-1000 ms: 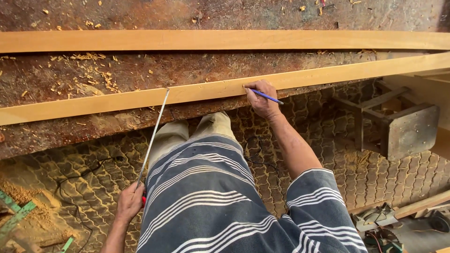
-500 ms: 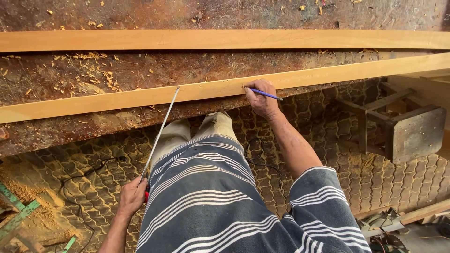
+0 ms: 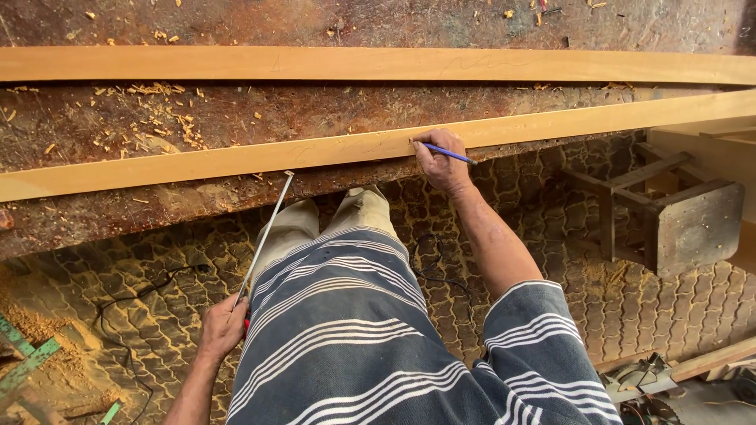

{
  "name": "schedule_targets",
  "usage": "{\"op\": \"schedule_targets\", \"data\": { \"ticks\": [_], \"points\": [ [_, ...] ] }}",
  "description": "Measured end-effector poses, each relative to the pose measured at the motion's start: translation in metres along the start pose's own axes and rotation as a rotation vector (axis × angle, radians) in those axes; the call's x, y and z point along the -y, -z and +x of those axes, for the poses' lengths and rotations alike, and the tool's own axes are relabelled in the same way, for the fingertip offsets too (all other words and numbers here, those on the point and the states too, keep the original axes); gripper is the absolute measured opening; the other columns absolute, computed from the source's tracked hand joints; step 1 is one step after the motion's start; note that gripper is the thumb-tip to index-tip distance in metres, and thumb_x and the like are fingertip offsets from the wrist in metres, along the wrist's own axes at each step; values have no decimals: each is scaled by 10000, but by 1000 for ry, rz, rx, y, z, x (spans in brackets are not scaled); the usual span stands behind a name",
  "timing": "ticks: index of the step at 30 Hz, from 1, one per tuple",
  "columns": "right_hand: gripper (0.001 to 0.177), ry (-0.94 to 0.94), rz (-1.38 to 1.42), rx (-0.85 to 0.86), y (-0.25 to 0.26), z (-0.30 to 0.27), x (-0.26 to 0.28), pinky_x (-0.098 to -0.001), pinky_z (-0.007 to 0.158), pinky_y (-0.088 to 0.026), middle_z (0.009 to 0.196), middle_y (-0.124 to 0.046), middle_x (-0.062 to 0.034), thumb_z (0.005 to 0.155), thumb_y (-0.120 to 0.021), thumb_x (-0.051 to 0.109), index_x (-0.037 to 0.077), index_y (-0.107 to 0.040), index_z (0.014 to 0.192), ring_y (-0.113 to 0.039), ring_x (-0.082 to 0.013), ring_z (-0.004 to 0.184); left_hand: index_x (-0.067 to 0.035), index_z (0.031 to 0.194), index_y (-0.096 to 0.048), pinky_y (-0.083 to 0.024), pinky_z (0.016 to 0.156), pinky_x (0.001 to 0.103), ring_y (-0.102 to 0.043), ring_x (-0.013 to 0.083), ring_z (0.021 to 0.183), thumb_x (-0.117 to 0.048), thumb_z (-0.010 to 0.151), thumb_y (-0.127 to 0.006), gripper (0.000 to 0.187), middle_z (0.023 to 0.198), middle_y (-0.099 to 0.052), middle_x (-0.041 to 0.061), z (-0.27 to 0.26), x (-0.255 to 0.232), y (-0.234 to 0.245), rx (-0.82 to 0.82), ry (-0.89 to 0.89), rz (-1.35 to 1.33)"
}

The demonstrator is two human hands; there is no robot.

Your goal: The person measures long wooden strips on a workbench with a tape measure and marks them with a pencil. They reposition the tape along each strip, hold it in place, and draw pencil marks at measured points, working along the boards one at a time.

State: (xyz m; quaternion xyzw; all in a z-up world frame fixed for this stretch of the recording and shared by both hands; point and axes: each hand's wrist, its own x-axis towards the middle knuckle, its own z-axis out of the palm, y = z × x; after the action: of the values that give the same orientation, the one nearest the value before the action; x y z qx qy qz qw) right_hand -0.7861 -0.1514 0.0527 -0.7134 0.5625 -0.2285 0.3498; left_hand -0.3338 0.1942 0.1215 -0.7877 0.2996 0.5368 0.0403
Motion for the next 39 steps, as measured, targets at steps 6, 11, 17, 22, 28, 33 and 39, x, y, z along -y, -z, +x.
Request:
{"op": "schedule_targets", "data": {
  "ticks": [6, 11, 17, 22, 28, 33, 39],
  "points": [
    [102, 13, 7, 3, 3, 0, 4, -434, 757, -510, 839, -697, -130, 925, -717, 149, 52, -691, 907, -657, -308, 793, -91, 815, -673, -493, 501, 345, -578, 146, 518, -337, 1025, -491, 371, 626, -630, 54, 7, 9, -5, 8, -19, 5],
    [95, 59, -21, 3, 6, -1, 8, -441, 746, -510, 831, -694, -131, 916, -716, 139, 52, -686, 894, -651, -313, 789, -101, 812, -669, -496, 499, 353, -580, 157, 522, -336, 1018, -493, 359, 622, -630, 51, 7, 7, -7, 3, -34, -21],
    [82, -117, 193, 25, -13, -37, 6, -330, 539, -520, 832, -708, -91, 967, -616, 95, 71, -691, 947, -630, -172, 649, -110, 818, -676, -502, 567, 377, -597, 169, 578, -334, 1006, -499, 342, 650, -640, 52, 3, 0, -9, 4, -46, -55],
    [95, -169, 372, 71, -45, -105, 45, -278, 642, -554, 889, -745, -106, 956, -673, 81, 22, -718, 1014, -676, -156, 750, -121, 817, -666, -513, 591, 384, -604, 176, 595, -368, 1014, -484, 364, 667, -640, 50, 15, -8, -12, 50, -30, 39],
    [205, -266, 363, 334, -63, -128, 68, -285, 771, -559, 939, -776, -130, 925, -699, 173, 16, -758, 1043, -721, -147, 828, -134, 851, -657, -526, 662, 410, -639, 188, 652, -418, 1013, -480, 372, 684, -651, 48, 34, -15, 0, 86, -201, 216],
    [305, -493, 492, 372, -52, -114, 77, -279, 753, -575, 963, -782, -76, 1016, -554, 241, 90, -662, 1258, -710, -139, 780, -140, 886, -675, -569, 702, 448, -696, 287, 711, -442, 1006, -466, 386, 729, -697, 107, 38, -35, 31, 133, -188, 225],
    [371, -384, 215, 304, -87, -111, 110, -314, 821, -593, 1024, -776, -122, 925, -757, 204, 94, -675, 1270, -752, -187, 885, -123, 921, -702, -538, 800, 508, -693, 408, 901, -462, 974, -496, 401, 932, -738, 189, 62, -85, 83, 166, -317, 449]
  ]
}}
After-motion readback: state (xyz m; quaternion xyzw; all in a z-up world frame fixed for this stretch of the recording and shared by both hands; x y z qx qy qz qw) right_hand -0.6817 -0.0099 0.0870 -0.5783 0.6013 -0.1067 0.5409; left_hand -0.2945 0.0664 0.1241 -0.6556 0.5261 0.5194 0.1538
